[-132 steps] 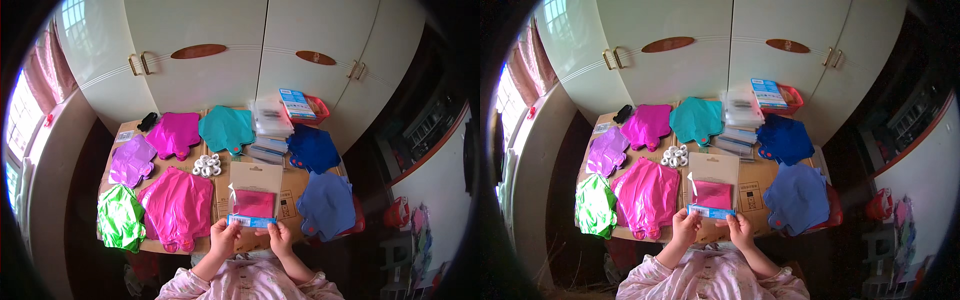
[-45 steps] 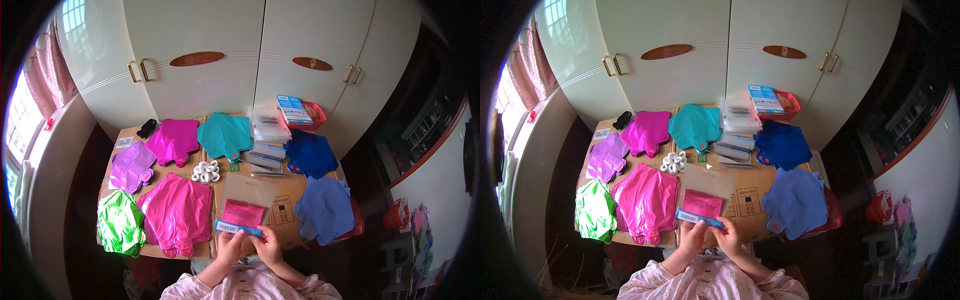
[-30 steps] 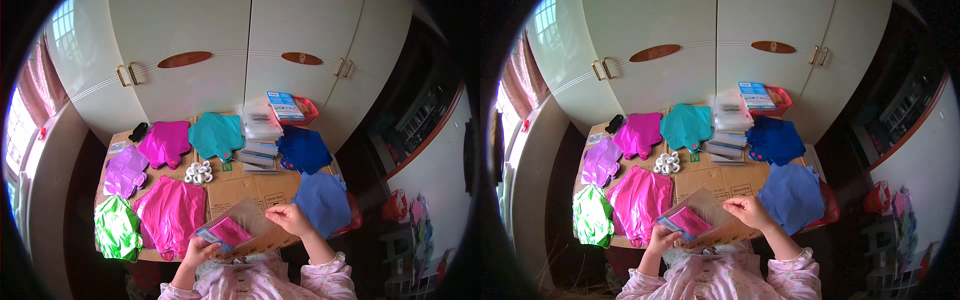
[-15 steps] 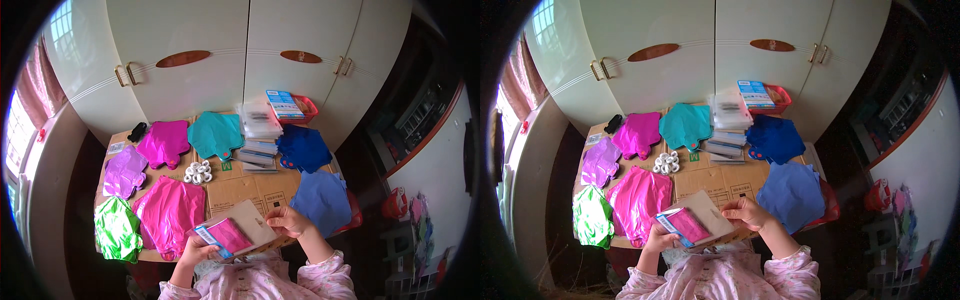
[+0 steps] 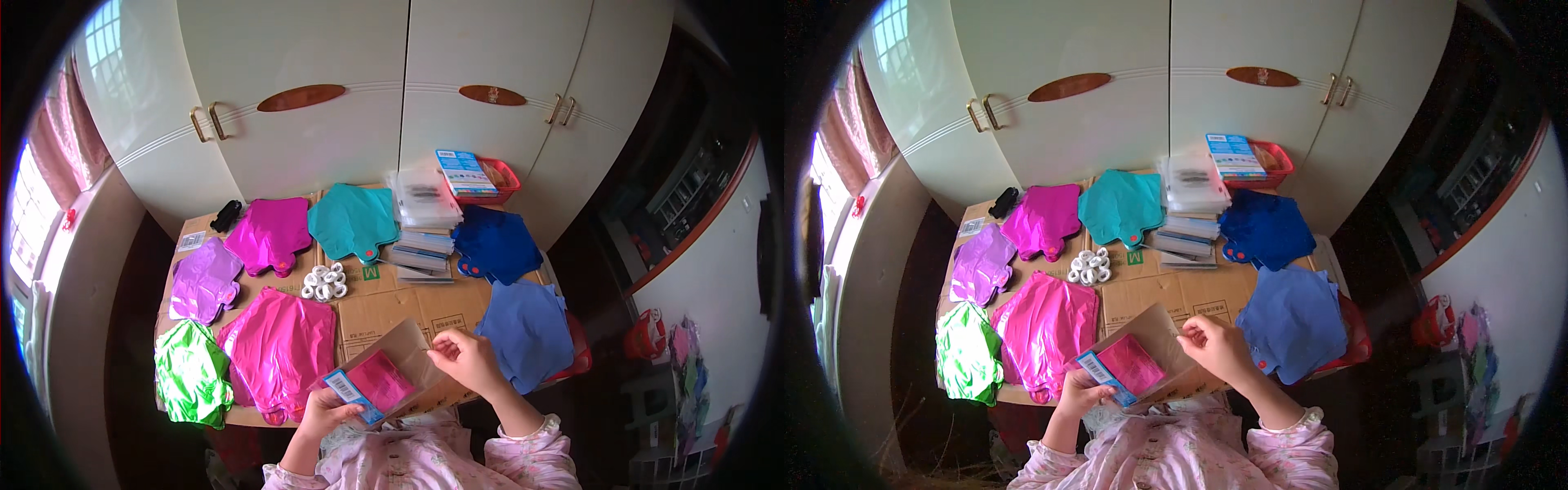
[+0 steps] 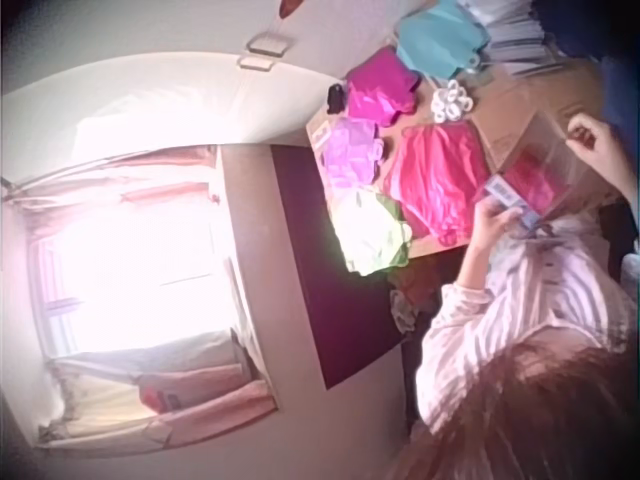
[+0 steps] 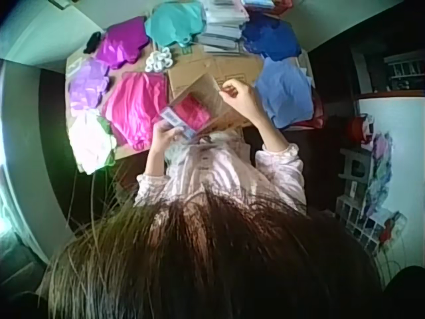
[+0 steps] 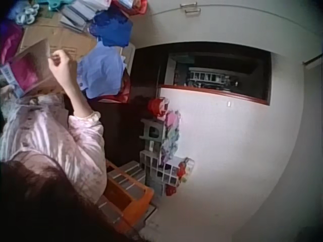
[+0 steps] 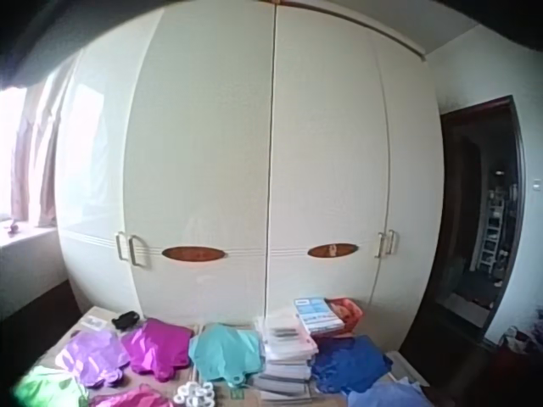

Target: Folding small colorful cloth or plastic items and placing them onto paper backing cards for packaging.

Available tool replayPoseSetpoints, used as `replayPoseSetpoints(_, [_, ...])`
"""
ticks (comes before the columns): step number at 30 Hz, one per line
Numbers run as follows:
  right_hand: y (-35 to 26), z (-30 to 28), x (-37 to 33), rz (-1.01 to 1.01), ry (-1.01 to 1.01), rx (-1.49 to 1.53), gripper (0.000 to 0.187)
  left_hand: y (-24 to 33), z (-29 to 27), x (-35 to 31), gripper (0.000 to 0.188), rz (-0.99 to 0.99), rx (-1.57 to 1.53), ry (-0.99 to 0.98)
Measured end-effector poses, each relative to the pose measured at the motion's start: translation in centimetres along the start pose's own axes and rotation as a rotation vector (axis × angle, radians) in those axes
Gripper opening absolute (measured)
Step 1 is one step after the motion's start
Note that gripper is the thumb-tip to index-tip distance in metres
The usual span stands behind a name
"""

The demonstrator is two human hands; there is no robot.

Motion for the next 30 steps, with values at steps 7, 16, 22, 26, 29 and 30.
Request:
replayPoseSetpoints(7, [-2.2, -0.4, -1.0, -0.209, 0.179, -0.370, 0.015, 0.1, 1.7, -0.6, 0.012, 0.100, 0.113, -0.043])
replayPoseSetpoints(16, [-2.2, -1.4, -1.2, -0.288, 0.382, -0.529, 0.015, -1.0, 2.8, -1.3, 0.007, 0.142, 0.307, 0.104])
replayPoseSetpoints(22, [-0.6, -0.9, 0.0, -0.320, 0.277, -0.418, 0.016, -1.2, 3.5, -1.3, 0.008, 0.116, 0.288, 0.249])
replayPoseSetpoints(26, [3.3, 1.4, 1.5, -0.240, 0.109, -0.121, 0.025, -3.4, 3.2, -0.6, 0.016, -0.021, 0.072, 0.468])
replayPoseSetpoints(29, [5.6, 4.0, 1.2, -0.156, -0.037, -0.174, 0.032, -5.9, 2.8, -0.1, 0.019, -0.112, -0.015, 0.536])
replayPoseSetpoints(30, [6.4, 4.7, 1.4, -0.160, -0.039, -0.194, 0.032, -6.1, 2.8, 0.1, 0.020, -0.145, -0.031, 0.544])
Point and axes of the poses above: each hand's wrist, its own x-axis towards the middle knuckle, its own z-axis out of the palm, y = z × x, the point moved 10 cm from there along x, towards the middle knuckle, and after that the axes turned 1 degree about -y, right-handed, at the moved point
